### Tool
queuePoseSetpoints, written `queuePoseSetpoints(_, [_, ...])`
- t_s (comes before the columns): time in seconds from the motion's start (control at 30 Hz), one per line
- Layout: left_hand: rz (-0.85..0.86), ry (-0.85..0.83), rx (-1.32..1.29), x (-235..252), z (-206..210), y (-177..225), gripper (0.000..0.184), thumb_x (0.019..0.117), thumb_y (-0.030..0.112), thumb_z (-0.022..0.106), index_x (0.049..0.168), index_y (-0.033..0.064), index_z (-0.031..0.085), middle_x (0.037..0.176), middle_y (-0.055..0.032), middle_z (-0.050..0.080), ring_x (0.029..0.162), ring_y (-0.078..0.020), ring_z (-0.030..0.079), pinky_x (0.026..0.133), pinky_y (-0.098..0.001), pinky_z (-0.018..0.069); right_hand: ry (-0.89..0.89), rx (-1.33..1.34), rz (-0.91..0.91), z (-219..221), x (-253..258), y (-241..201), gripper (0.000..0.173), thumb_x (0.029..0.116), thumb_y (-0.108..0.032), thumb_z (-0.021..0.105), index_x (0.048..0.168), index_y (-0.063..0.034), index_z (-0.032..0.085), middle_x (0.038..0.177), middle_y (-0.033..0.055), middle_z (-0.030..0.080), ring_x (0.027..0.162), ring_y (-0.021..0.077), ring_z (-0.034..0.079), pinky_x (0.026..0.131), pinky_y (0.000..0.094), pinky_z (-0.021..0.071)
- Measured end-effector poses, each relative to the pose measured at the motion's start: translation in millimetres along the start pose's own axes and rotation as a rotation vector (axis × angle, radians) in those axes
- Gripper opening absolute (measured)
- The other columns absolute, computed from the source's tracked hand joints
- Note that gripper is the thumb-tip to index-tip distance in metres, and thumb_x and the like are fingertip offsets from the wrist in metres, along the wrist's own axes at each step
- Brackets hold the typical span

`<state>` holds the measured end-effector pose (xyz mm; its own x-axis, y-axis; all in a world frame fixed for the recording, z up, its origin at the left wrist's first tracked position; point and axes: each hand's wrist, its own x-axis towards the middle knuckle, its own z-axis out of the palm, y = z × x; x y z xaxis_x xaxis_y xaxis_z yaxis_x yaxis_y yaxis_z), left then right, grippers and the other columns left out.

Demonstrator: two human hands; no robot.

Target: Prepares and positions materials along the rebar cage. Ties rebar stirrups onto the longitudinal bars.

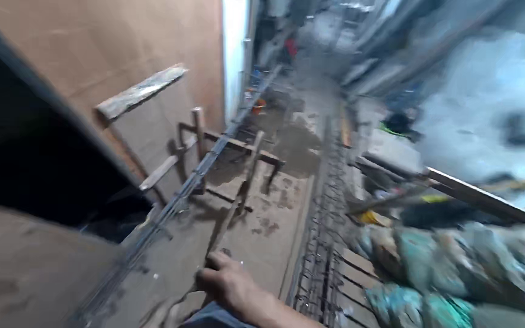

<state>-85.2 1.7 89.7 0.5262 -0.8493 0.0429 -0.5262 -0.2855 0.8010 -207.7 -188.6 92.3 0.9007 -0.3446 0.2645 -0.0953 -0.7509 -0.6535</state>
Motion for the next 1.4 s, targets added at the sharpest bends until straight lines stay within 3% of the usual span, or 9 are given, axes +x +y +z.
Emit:
queuePoseSetpoints(0.13, [0.017, 0.155, -0.012, -7.4, 19.0, -4.4, 0.027, 0.1009, 0.021, 0.055, 0.109, 0.0084, 0.078, 0.09, -0.003, 0.077, 0.076, -0.0106, 0.073, 0.073, -0.0315, 0.0621, 0.296, 0.166, 0.086, 15.9, -16.2, -0.8, 0.038, 0.0869, -0.033, 0.081, 0.117, -0.0106, 0.075, 0.109, 0.014, 0.065, 0.09, 0.0114, 0.065, 0.076, 0.0235, 0.0576])
queuePoseSetpoints(0.2, [0.001, 0.199, -0.037, -10.8, 22.9, -5.7, 0.027, 0.1008, 0.023, 0.055, 0.107, 0.0109, 0.078, 0.089, -0.0007, 0.076, 0.074, -0.0068, 0.07, 0.071, -0.0271, 0.0601, 0.356, 0.249, 0.173, 21.3, -20.3, -1.1, 0.052, 0.0843, -0.03, 0.083, 0.126, -0.0013, 0.068, 0.112, 0.0127, 0.066, 0.085, 0.0062, 0.066, 0.073, 0.0206, 0.0592])
queuePoseSetpoints(0.3, [-0.003, 0.203, -0.087, -14.7, 26.2, -5.3, 0.026, 0.1, 0.02, 0.057, 0.107, 0.0076, 0.078, 0.092, -0.0028, 0.077, 0.08, -0.0067, 0.072, 0.078, -0.0258, 0.0608, 0.24, 0.456, 0.206, 27.1, -22.7, -7.7, 0.043, 0.0907, -0.017, 0.075, 0.127, 0.0051, 0.065, 0.107, 0.0077, 0.074, 0.084, 0.0079, 0.072, 0.077, 0.0245, 0.0629])
queuePoseSetpoints(0.43, [0.0, 0.239, -0.108, -19.3, 31.8, -3.0, 0.024, 0.1005, 0.019, 0.056, 0.101, 0.0076, 0.077, 0.089, -0.0028, 0.077, 0.079, -0.0061, 0.072, 0.075, -0.0248, 0.0601, 0.321, 0.633, 0.163, 37.0, -18.1, -22.4, 0.075, 0.0912, -0.006, 0.072, 0.15, 0.0135, 0.03, 0.103, 0.0074, 0.074, 0.08, 0.0115, 0.072, 0.072, 0.0279, 0.0636])
queuePoseSetpoints(0.63, [-0.004, 0.333, -0.149, -28.5, 38.2, -3.9, 0.022, 0.0981, 0.015, 0.057, 0.095, 0.0054, 0.076, 0.085, -0.0036, 0.075, 0.077, -0.0046, 0.07, 0.074, -0.0206, 0.0582, 0.151, 0.538, 0.102, 42.7, -16.1, -25.1, 0.05, 0.0958, -0.019, 0.072, 0.136, 0.0076, 0.057, 0.093, 0.0028, 0.075, 0.077, 0.0066, 0.071, 0.072, 0.0244, 0.0626])
queuePoseSetpoints(0.8, [-0.018, 0.404, -0.173, -36.3, 39.8, 2.8, 0.021, 0.0986, 0.015, 0.058, 0.092, 0.0036, 0.075, 0.081, -0.005, 0.073, 0.074, -0.0051, 0.069, 0.07, -0.0202, 0.0568, 0.212, 0.752, 0.104, 45.6, -19.1, -38.1, 0.06, 0.0927, -0.009, 0.074, 0.145, -0.0032, 0.046, 0.093, 0.0005, 0.076, 0.078, 0.0104, 0.073, 0.073, 0.0271, 0.0636])
queuePoseSetpoints(1.0, [-0.02, 0.446, -0.18, -43.8, 41.6, 3.0, 0.024, 0.1009, 0.019, 0.057, 0.095, 0.005, 0.076, 0.082, -0.0033, 0.074, 0.075, -0.0034, 0.07, 0.072, -0.0194, 0.058, 0.221, 0.452, -0.004, 50.8, -25.5, -33.5, 0.032, 0.0962, -0.022, 0.072, 0.121, -0.0022, 0.072, 0.092, 0.0009, 0.075, 0.079, 0.0037, 0.07, 0.073, 0.02, 0.0609])
queuePoseSetpoints(1.23, [-0.017, 0.503, -0.228, -46.9, 42.0, 5.4, 0.023, 0.1004, 0.017, 0.058, 0.095, 0.0026, 0.075, 0.084, -0.0046, 0.074, 0.078, -0.0023, 0.07, 0.075, -0.0175, 0.0577, 0.271, 0.672, 0.043, 61.7, -30.8, -45.1, 0.029, 0.0942, -0.016, 0.074, 0.122, -0.0115, 0.068, 0.088, -0.0009, 0.076, 0.075, 0.0082, 0.073, 0.07, 0.025, 0.0634])
queuePoseSetpoints(1.4, [0.003, 0.513, -0.24, -40.6, 36.8, 9.1, 0.021, 0.0984, 0.014, 0.06, 0.095, 0.0012, 0.076, 0.085, -0.004, 0.075, 0.079, -0.0007, 0.07, 0.078, -0.015, 0.0576, 0.315, 0.23, -0.166, 63.6, -29.1, -38.0, 0.012, 0.0957, -0.015, 0.07, 0.102, -0.007, 0.076, 0.094, 0.0043, 0.073, 0.09, 0.005, 0.07, 0.083, 0.0169, 0.0583])
